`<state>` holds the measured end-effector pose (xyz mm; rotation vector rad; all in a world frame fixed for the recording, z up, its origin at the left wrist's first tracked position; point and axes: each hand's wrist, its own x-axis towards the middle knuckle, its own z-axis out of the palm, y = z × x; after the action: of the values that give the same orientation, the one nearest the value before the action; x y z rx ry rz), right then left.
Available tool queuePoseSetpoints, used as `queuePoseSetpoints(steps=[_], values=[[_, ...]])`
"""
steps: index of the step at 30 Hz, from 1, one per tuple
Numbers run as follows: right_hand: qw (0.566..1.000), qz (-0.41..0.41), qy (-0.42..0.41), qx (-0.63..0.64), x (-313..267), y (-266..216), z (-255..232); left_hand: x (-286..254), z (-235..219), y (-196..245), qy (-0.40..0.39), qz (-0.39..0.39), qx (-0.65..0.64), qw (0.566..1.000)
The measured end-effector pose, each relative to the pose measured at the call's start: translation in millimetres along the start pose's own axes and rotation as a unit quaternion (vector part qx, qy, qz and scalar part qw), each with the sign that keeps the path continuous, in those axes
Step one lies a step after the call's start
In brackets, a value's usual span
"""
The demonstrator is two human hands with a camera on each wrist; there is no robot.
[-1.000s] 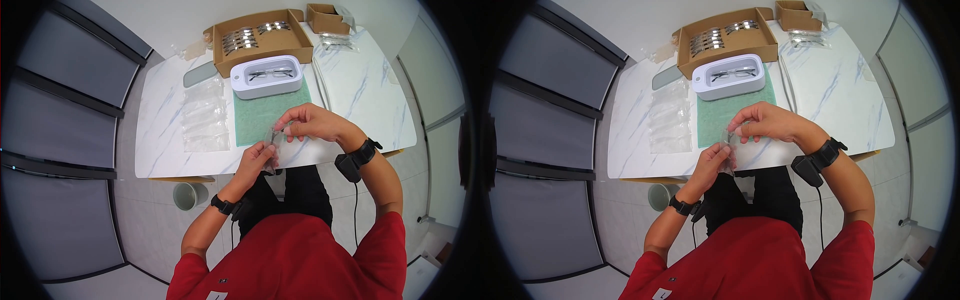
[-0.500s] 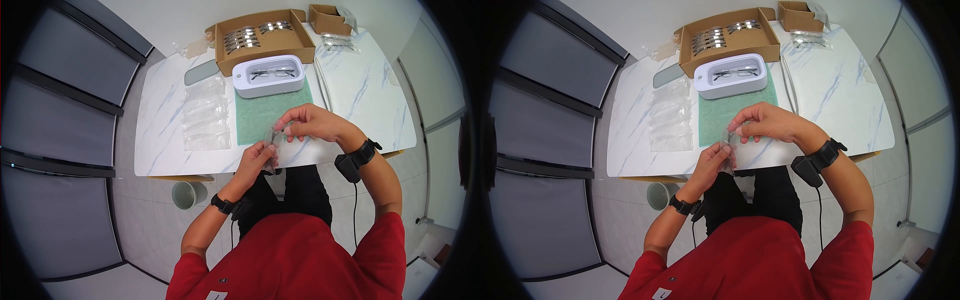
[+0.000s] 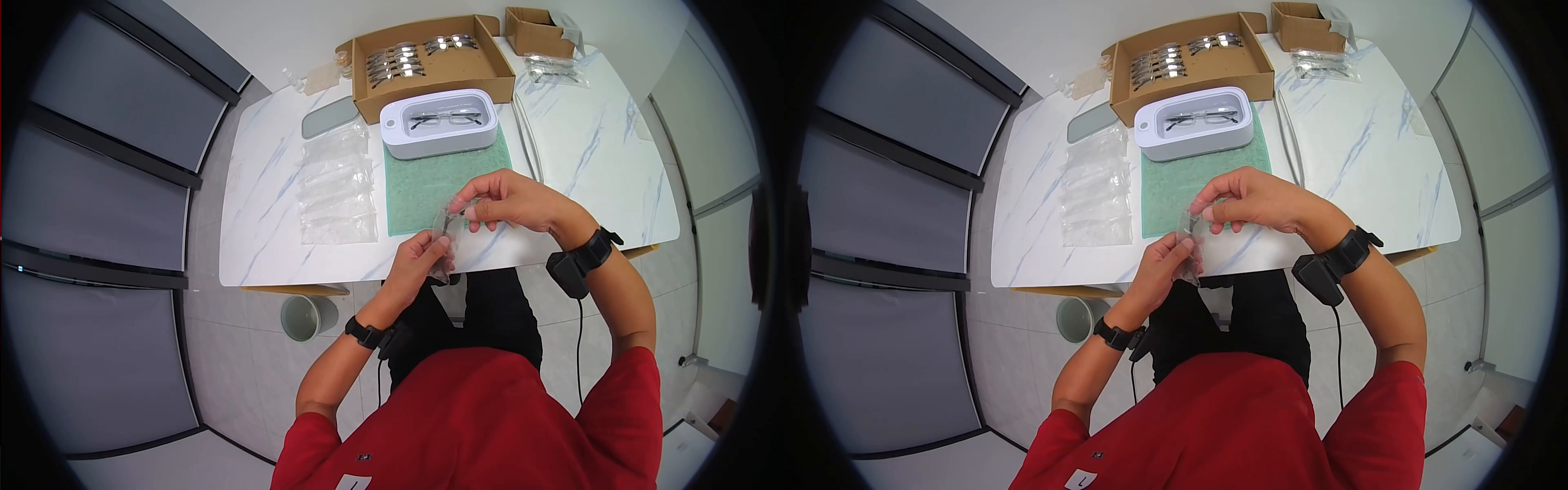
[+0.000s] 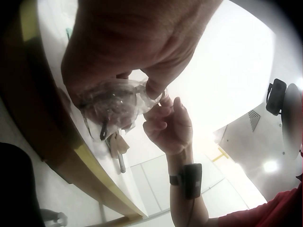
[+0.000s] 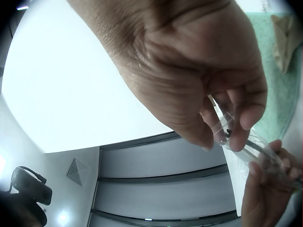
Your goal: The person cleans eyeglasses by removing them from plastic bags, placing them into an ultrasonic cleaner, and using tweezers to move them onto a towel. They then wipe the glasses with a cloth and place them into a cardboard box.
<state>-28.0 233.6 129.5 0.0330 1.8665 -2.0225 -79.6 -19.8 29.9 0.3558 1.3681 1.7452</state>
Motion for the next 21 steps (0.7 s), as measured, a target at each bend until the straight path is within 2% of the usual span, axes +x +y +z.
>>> queuePoseSetpoints(steps=[21], values=[[0.999,-0.007,0.003,0.036,-0.4,13.8,-1.6,-1.7,0.5,-5.1,0.005,0.002,-0.002,1.0]])
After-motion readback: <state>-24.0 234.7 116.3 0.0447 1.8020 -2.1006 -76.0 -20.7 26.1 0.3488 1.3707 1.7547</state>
